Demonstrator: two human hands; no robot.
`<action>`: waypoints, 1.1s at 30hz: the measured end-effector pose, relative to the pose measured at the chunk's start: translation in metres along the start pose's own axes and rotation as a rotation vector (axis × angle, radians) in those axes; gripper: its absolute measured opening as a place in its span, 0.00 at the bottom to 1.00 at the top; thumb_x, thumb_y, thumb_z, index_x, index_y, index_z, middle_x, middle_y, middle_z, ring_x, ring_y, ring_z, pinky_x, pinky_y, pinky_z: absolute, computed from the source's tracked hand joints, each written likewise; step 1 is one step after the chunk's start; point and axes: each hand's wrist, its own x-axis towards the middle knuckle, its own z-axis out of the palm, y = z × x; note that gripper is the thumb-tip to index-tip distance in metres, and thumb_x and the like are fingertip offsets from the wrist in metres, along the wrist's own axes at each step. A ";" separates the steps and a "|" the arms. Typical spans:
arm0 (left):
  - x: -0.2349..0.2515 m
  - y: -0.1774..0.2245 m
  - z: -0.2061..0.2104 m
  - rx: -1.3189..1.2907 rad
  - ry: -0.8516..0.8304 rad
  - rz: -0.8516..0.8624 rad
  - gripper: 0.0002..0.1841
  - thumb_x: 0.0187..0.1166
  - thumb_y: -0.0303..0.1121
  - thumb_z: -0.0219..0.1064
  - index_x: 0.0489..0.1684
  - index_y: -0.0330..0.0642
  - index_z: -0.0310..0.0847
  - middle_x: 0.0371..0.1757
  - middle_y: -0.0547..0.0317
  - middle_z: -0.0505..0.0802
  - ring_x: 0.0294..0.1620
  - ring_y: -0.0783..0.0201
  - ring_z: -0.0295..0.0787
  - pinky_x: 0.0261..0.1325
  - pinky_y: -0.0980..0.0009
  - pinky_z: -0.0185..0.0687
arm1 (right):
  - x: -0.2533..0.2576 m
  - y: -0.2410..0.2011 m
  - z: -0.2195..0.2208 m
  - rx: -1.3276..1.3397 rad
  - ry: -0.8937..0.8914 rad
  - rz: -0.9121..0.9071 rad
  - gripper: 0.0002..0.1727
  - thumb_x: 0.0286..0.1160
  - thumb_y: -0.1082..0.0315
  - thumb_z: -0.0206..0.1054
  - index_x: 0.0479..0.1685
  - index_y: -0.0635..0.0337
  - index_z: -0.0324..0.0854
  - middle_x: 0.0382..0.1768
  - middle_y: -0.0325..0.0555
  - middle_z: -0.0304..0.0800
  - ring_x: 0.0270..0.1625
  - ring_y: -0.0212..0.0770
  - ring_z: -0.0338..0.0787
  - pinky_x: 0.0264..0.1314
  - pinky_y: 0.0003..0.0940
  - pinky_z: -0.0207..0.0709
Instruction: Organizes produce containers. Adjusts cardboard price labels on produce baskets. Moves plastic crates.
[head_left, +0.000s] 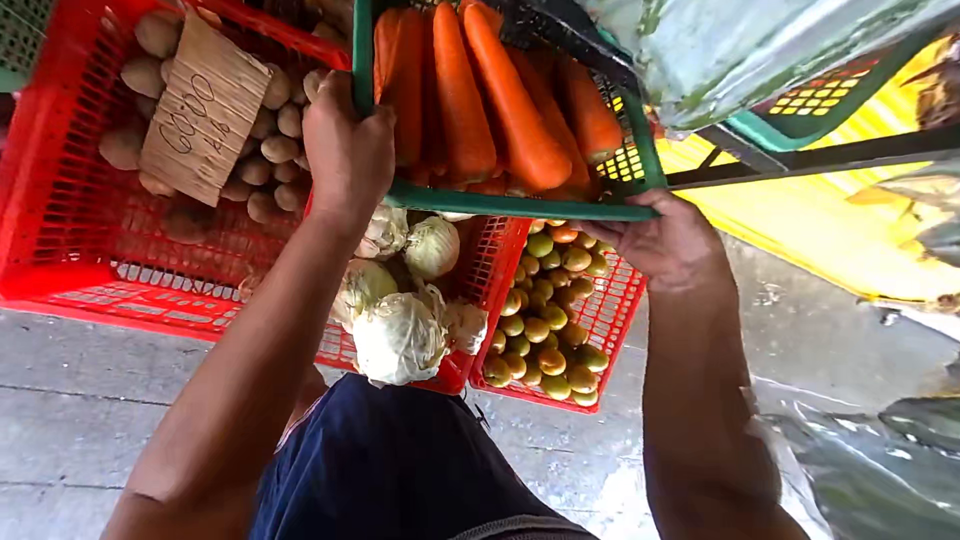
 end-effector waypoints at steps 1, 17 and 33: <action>-0.004 0.006 -0.001 0.007 -0.008 -0.002 0.12 0.73 0.28 0.68 0.53 0.38 0.83 0.44 0.55 0.92 0.46 0.66 0.91 0.52 0.62 0.89 | -0.006 0.002 -0.007 0.003 -0.034 0.007 0.13 0.86 0.64 0.52 0.59 0.58 0.75 0.52 0.55 0.92 0.53 0.54 0.95 0.59 0.52 0.91; 0.074 -0.008 0.106 -0.635 -0.453 -0.085 0.38 0.56 0.12 0.66 0.76 0.37 0.70 0.67 0.46 0.84 0.61 0.58 0.86 0.55 0.62 0.88 | 0.053 -0.019 -0.058 0.178 0.011 -0.069 0.17 0.88 0.66 0.49 0.68 0.62 0.70 0.60 0.62 0.88 0.57 0.55 0.94 0.62 0.46 0.90; 0.116 -0.004 0.155 -0.480 -0.497 -0.038 0.34 0.65 0.15 0.67 0.78 0.40 0.69 0.65 0.49 0.85 0.62 0.63 0.83 0.62 0.64 0.83 | 0.132 -0.021 -0.061 0.496 0.138 -0.188 0.25 0.86 0.68 0.51 0.82 0.55 0.58 0.74 0.65 0.74 0.69 0.67 0.84 0.65 0.63 0.85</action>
